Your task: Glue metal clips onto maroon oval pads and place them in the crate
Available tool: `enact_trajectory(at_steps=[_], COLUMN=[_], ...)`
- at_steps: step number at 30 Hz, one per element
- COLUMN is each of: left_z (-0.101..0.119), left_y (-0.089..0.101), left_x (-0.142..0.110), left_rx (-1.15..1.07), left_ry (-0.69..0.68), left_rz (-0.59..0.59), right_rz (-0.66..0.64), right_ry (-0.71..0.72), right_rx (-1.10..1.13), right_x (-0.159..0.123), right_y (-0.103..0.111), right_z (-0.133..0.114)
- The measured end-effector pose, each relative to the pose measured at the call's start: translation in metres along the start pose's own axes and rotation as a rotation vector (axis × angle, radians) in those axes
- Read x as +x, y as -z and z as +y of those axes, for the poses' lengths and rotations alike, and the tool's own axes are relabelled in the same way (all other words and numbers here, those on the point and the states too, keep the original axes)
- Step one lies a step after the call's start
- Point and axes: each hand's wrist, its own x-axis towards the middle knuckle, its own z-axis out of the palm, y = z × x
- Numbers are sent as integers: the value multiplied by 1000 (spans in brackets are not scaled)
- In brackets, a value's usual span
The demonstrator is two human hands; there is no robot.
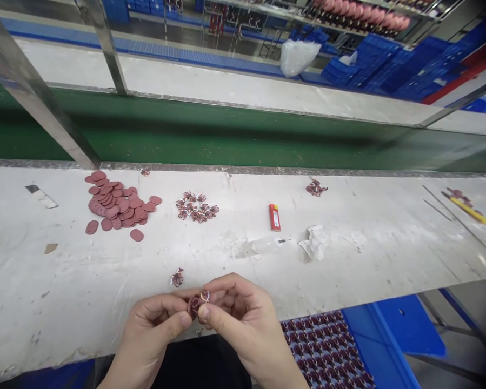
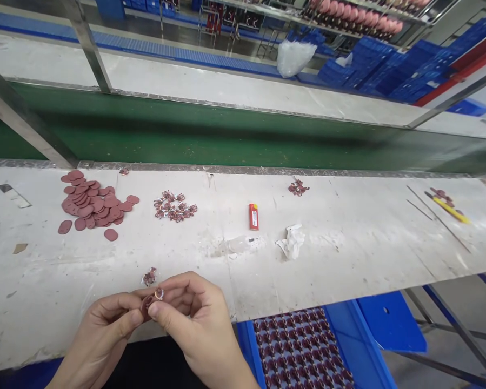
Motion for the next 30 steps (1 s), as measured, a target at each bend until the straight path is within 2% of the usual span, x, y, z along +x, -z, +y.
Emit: enact_trajectory(at_steps=[4, 11, 20, 30], left_z=[-1, -3, 1, 4], left_y=[-2, -5, -8, -8], left_x=[-1, -2, -6, -5], left_rx=[2, -42, -48, -32], left_ry=[-4, -48, -75, -94], left_rz=[4, 11, 38, 5], right_rz=[-9, -48, -18, -16], right_ry=[-23, 31, 99, 122], right_rx=[5, 109, 94, 119], right_x=[2, 5, 0, -2], right_y=[1, -1, -6, -7], right_z=[-2, 5, 9, 8])
